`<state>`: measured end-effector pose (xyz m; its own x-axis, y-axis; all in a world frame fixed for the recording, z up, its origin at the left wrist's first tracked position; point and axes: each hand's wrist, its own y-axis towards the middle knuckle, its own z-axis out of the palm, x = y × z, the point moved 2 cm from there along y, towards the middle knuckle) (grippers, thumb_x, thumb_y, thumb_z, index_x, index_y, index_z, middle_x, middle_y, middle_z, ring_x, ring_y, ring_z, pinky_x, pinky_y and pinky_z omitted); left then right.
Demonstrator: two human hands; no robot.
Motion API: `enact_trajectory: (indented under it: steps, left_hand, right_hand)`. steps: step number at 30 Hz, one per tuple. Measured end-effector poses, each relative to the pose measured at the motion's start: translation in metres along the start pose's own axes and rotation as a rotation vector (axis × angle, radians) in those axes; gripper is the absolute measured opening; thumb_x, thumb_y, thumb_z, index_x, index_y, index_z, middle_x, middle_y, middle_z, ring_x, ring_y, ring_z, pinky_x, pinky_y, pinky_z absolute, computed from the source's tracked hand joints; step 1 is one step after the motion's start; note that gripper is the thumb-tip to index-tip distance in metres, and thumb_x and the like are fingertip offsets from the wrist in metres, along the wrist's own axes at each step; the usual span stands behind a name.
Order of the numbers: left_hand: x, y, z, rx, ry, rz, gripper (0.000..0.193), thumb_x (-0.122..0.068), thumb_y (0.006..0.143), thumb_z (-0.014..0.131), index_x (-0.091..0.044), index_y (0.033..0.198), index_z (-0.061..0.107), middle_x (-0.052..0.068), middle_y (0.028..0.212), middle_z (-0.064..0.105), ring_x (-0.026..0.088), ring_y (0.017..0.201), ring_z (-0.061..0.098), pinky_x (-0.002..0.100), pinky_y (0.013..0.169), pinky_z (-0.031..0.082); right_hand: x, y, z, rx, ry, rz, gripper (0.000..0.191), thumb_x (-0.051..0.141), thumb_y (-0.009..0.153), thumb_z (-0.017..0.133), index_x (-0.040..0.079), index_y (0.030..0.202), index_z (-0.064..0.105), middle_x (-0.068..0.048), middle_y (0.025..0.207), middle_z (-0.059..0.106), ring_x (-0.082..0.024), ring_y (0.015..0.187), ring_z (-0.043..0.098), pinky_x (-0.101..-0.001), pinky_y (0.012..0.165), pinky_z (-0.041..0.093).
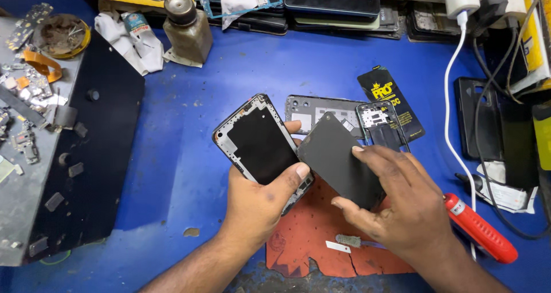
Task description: The person holds a disassembled smartphone with its battery exposed and repeatedly aligns a replacement display assembly against the phone body, connecting and adjusting the display flex cable and pressing the screen into place at a repair workbench.
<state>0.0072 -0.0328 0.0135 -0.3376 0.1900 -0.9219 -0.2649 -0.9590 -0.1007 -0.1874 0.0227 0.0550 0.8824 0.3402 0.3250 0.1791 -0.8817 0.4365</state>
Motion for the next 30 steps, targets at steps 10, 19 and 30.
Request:
enact_trajectory:
  steps: [10,19,30]
  left_hand:
    - [-0.002,0.003,0.001,-0.149,0.035,0.037,0.040,0.001,0.092,0.067,0.002,0.132,0.062,0.008,0.104,0.073,0.015,0.097,0.070,0.030,0.088,0.057]
    - [0.003,0.000,0.010,0.002,0.085,0.029,0.063,-0.008,0.084,0.077,-0.001,0.141,0.051,0.007,0.118,0.069,0.013,0.107,0.066,0.029,0.093,0.055]
    - [-0.005,0.006,0.002,-0.117,-0.037,0.090,0.055,-0.005,0.094,0.067,0.003,0.144,0.047,0.010,0.110,0.069,0.018,0.102,0.069,0.033,0.092,0.058]
  right_hand:
    - [0.004,-0.003,-0.004,0.023,0.027,-0.012,0.075,0.029,0.066,0.092,0.002,0.129,0.061,-0.017,0.123,0.063,-0.036,0.104,0.065,-0.0439,0.088,0.056]
    - [0.000,-0.006,-0.007,0.006,0.102,0.048,0.075,0.030,0.067,0.092,0.001,0.128,0.060,-0.018,0.122,0.064,-0.034,0.102,0.065,-0.0428,0.086,0.056]
    - [-0.005,-0.005,-0.008,-0.027,0.107,0.083,0.074,0.027,0.064,0.092,0.003,0.126,0.060,-0.018,0.121,0.068,-0.036,0.107,0.070,-0.0480,0.096,0.053]
